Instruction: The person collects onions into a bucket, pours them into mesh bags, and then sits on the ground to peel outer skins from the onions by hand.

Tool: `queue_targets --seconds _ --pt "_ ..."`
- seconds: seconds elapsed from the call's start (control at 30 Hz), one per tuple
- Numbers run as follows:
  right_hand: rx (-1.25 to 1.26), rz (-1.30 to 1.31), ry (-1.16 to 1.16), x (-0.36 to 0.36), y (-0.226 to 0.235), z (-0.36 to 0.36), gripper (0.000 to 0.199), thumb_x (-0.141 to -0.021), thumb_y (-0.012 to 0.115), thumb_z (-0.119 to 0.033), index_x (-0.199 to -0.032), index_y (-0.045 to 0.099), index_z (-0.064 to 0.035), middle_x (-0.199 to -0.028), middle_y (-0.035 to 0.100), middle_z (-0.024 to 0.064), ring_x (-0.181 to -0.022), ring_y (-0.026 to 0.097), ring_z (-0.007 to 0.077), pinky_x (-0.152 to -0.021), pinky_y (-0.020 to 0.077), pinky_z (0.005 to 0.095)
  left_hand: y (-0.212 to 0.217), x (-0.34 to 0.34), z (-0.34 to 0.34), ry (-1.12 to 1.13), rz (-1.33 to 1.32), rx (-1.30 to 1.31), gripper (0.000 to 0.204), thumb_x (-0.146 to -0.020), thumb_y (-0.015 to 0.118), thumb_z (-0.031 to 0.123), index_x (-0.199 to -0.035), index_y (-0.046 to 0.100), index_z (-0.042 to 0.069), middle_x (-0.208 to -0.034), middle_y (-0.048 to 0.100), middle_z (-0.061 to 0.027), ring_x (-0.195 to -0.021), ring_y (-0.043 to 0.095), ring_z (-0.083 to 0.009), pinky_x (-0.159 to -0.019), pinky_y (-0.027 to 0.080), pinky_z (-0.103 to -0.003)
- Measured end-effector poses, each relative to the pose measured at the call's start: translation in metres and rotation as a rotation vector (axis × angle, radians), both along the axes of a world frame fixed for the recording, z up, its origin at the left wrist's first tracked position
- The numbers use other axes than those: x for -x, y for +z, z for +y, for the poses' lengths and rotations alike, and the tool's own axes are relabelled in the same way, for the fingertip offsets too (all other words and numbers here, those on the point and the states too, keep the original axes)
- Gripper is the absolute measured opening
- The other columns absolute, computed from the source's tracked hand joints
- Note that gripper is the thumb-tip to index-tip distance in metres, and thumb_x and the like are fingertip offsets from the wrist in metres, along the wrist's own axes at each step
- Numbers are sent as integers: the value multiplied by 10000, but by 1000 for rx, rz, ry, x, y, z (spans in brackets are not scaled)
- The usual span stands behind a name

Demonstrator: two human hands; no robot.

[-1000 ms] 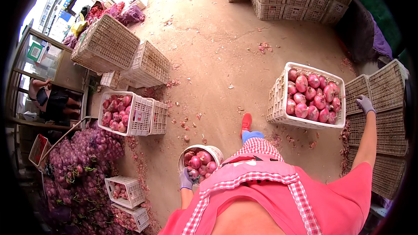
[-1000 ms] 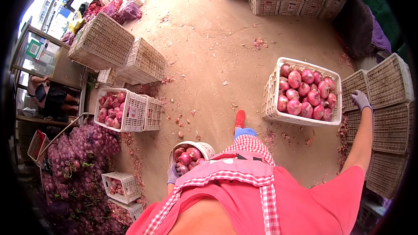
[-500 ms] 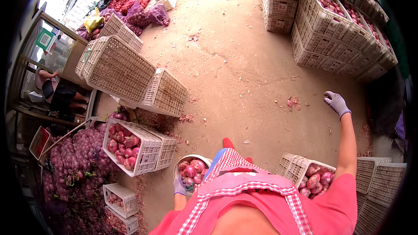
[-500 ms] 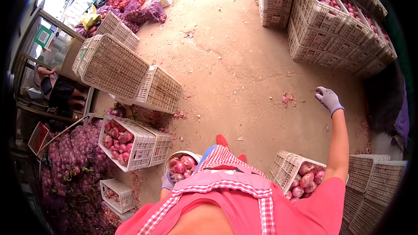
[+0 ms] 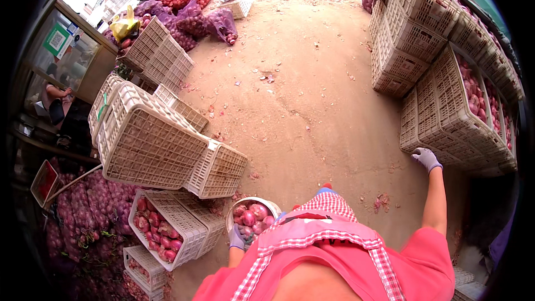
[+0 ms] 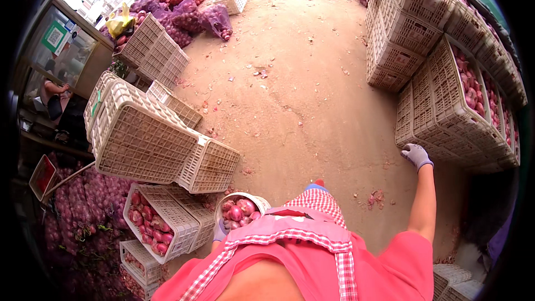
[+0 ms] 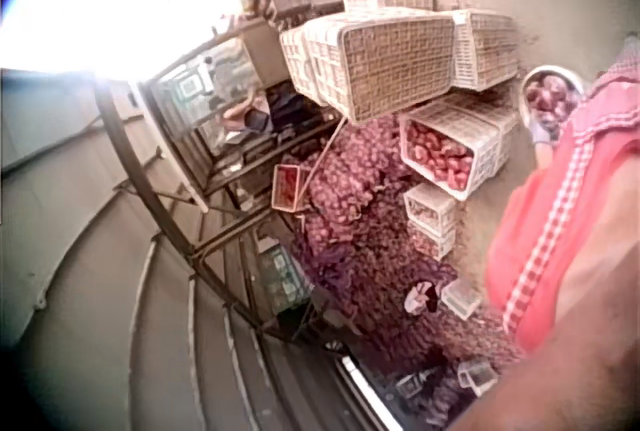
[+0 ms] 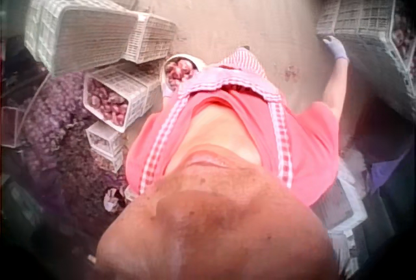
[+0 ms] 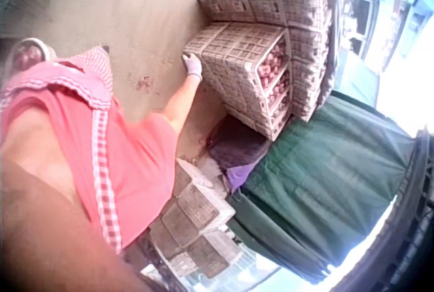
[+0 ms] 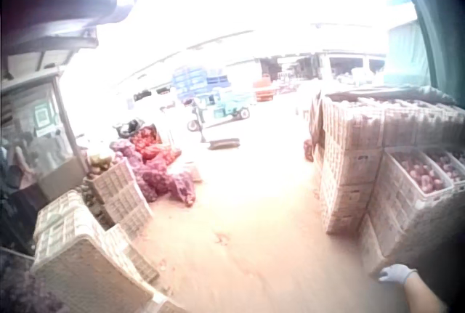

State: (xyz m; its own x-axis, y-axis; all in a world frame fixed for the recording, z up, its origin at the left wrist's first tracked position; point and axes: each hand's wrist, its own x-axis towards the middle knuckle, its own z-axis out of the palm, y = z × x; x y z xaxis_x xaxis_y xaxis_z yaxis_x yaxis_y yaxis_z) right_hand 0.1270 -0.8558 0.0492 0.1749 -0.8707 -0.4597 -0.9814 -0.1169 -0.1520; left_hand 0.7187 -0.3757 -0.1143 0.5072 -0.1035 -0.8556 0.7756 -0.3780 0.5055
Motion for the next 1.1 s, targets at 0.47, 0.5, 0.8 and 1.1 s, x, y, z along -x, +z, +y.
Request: queue_targets --seconds 0.47,0.5,0.8,1.1 --pt "-73 8 179 -177 -62 -415 374 -712 567 -346 -947 663 -72 -989 643 150 -968 591 297 -848 459 367 23 -75 -346 153 -108 -13 236 -855 496 309 -698 494 132 -486 388 12 -319 291 -144 -297 262 -291" --pt "-64 12 186 -194 -58 -442 385 -710 567 -348 -971 656 -79 -1008 639 145 -982 587 293 -857 456 365 20 -80 -364 166 -98 -28 241 -855 495 315 -698 493 132 -485 386 12 -319 290 -142 -296 260 -291" --pt "-181 115 64 -293 -91 -656 522 -698 614 -427 -1099 609 -94 -1121 601 152 -1053 561 296 -897 442 383 -63 -159 -513 385 -2 -217 288 -860 479 369 -690 481 137 -472 365 16 -314 280 -130 -287 241 -294" --pt "-520 35 -231 -342 -129 -844 323 -706 648 -336 -840 667 -43 -674 629 58 -517 561 149 -465 442 295 -31 -255 -726 291 25 -113 326 -870 462 407 -672 463 148 -451 333 24 -309 267 -123 -287 236 -293"
